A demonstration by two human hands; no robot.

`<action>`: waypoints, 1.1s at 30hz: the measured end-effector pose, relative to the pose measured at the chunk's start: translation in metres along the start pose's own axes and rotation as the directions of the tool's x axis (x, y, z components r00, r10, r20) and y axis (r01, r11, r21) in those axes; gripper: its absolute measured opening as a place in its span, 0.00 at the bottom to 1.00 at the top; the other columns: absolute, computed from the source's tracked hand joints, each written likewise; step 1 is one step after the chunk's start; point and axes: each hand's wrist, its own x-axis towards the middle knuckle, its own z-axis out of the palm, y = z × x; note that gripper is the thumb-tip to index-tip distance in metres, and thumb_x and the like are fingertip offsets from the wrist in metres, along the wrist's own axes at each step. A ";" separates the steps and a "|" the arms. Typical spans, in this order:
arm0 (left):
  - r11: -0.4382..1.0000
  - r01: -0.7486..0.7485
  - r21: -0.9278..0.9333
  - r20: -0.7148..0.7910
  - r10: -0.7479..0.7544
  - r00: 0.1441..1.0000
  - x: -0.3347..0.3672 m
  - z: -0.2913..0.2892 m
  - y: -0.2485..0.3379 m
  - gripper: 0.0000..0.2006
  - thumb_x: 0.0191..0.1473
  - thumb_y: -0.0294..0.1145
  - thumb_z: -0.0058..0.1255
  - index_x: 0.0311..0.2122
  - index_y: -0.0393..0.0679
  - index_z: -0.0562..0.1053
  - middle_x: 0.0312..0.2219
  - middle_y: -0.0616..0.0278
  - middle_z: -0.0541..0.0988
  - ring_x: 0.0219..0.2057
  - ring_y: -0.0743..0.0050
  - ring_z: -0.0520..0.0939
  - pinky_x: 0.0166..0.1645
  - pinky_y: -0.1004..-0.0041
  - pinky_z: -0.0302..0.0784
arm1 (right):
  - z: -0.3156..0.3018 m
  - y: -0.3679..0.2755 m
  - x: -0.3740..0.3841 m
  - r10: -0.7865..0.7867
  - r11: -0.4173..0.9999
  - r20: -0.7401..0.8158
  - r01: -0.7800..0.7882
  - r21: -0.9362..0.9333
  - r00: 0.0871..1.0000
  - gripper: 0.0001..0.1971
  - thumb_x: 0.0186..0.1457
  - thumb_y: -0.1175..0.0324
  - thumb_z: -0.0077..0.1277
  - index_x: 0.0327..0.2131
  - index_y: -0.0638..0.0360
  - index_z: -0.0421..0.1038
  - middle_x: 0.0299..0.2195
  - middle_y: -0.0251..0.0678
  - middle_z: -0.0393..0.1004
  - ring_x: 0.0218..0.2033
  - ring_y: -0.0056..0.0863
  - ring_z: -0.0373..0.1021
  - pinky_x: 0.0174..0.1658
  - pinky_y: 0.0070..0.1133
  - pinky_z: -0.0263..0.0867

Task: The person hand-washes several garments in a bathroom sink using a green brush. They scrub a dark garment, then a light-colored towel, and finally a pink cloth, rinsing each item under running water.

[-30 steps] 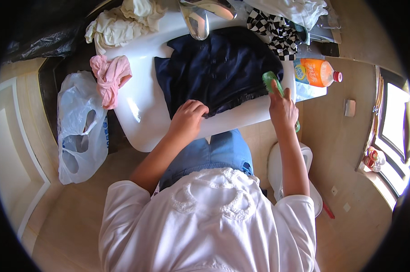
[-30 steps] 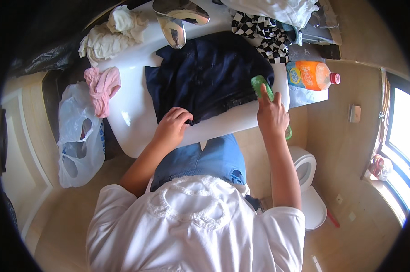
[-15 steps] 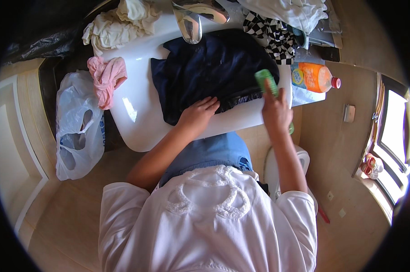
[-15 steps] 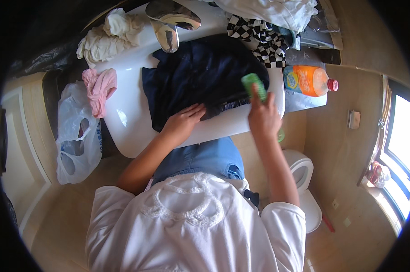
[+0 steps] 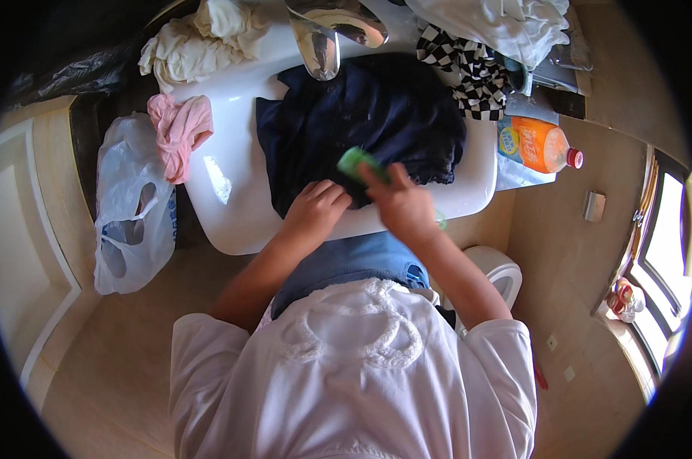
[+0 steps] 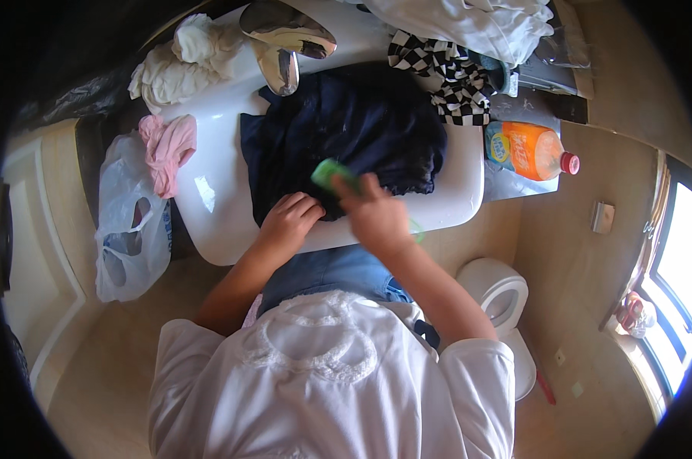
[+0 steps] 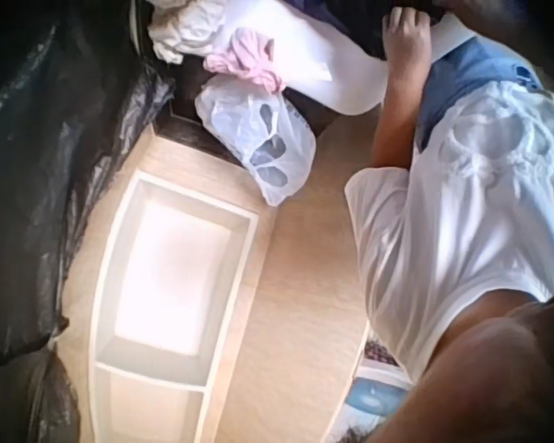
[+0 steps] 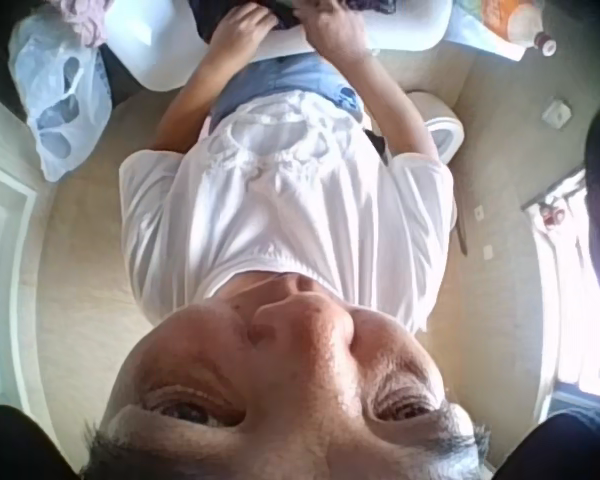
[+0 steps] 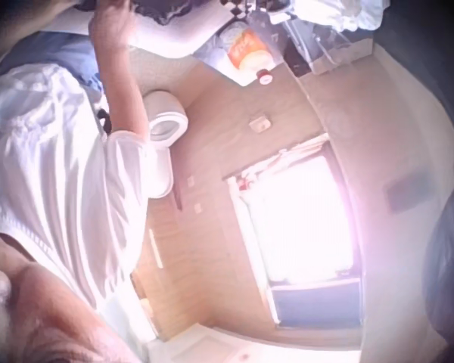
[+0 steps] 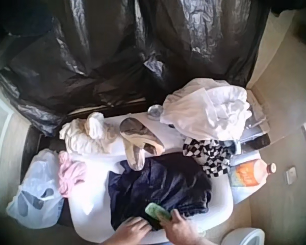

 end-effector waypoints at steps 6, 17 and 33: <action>0.991 0.078 -0.106 -0.020 -0.080 0.997 -0.009 -0.009 -0.002 0.11 0.43 0.16 0.48 0.34 0.39 0.74 0.34 0.59 0.77 0.40 0.57 0.76 0.46 0.64 0.74 | -0.018 0.097 0.043 0.159 0.817 -0.195 -0.240 -0.525 0.968 0.25 0.56 0.64 0.49 0.58 0.31 0.64 0.41 0.37 0.68 0.30 0.36 0.75 0.25 0.32 0.73; 0.980 0.154 -0.123 0.005 -0.154 0.988 -0.012 -0.008 -0.001 0.09 0.44 0.17 0.47 0.34 0.39 0.73 0.34 0.57 0.75 0.39 0.55 0.75 0.47 0.65 0.74 | -0.010 0.060 0.068 0.143 0.878 -0.008 -0.131 -0.459 0.990 0.24 0.58 0.62 0.47 0.58 0.28 0.63 0.42 0.37 0.67 0.31 0.35 0.74 0.27 0.30 0.72; 0.973 0.225 0.050 -0.182 -0.213 0.960 -0.025 0.001 0.003 0.11 0.53 0.24 0.47 0.44 0.40 0.71 0.48 0.52 0.76 0.53 0.51 0.74 0.59 0.52 0.66 | -0.016 0.049 0.118 -0.071 0.950 -0.034 0.057 -0.308 0.997 0.21 0.59 0.62 0.46 0.56 0.32 0.65 0.38 0.36 0.68 0.27 0.35 0.74 0.23 0.28 0.72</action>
